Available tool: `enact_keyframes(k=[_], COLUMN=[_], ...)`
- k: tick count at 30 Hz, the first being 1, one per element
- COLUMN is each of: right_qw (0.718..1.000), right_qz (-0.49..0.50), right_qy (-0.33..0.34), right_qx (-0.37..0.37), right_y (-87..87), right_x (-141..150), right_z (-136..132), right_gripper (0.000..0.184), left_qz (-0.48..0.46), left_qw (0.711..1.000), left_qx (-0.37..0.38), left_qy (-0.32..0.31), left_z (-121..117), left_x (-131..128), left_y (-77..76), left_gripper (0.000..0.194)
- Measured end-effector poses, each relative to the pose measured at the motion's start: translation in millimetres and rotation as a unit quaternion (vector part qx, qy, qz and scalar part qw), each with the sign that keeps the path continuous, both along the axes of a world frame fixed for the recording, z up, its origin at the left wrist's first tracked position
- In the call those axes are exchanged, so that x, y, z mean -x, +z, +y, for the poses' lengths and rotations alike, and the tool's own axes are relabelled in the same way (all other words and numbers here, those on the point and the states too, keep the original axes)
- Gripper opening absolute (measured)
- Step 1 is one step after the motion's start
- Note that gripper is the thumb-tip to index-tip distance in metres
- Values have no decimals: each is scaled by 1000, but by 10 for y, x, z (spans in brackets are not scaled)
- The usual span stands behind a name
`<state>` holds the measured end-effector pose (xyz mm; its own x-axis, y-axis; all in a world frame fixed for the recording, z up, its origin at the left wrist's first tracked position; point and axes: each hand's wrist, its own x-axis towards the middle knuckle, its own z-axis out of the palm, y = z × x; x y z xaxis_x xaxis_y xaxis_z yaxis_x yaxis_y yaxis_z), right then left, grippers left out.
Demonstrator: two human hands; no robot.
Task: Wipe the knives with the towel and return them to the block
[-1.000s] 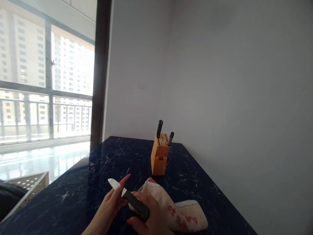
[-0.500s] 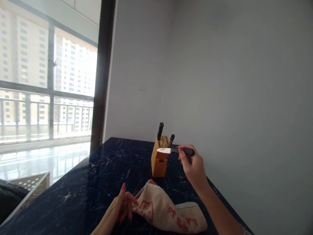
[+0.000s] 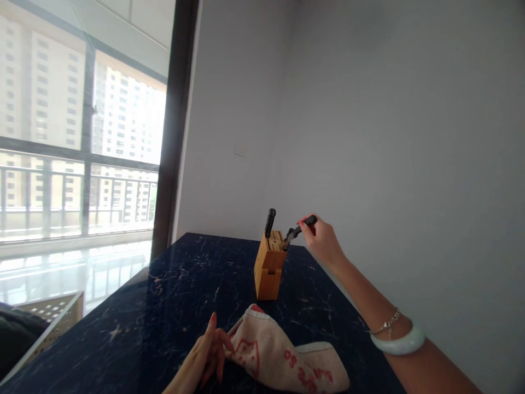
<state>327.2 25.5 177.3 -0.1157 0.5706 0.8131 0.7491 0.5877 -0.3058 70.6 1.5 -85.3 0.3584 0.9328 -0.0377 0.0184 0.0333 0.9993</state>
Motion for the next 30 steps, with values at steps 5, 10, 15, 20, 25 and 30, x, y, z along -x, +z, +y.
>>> enact_keyframes(k=[5,10,15,20,25,30], right_qw=[999,999,999,997,995,987], right_qz=[-41,-50,-21,-40,-10,106], right_qy=[-3,-1,-10,-41,-96,-43], right_qx=[7,22,36,43,-10,112], right_y=[173,95,-22,-48,-187,-387], right_x=[100,67,74,212,153,59], right_z=[64,9,213,431,476,577], right_gripper=[16,16,25,51,40,56], left_qz=[16,17,33,52,49,34], left_qw=[1000,999,998,997,998,999], left_qx=[-6,-25,-40,-43,-30,-33], left_qy=[13,21,35,32,-7,3], left_z=[-101,-230,-290,-245,-162,-139], left_x=[-48,-84,-111,-92,-77,-95], left_y=[127,237,256,200,136,102], left_gripper=[88,83,84,86,87,83])
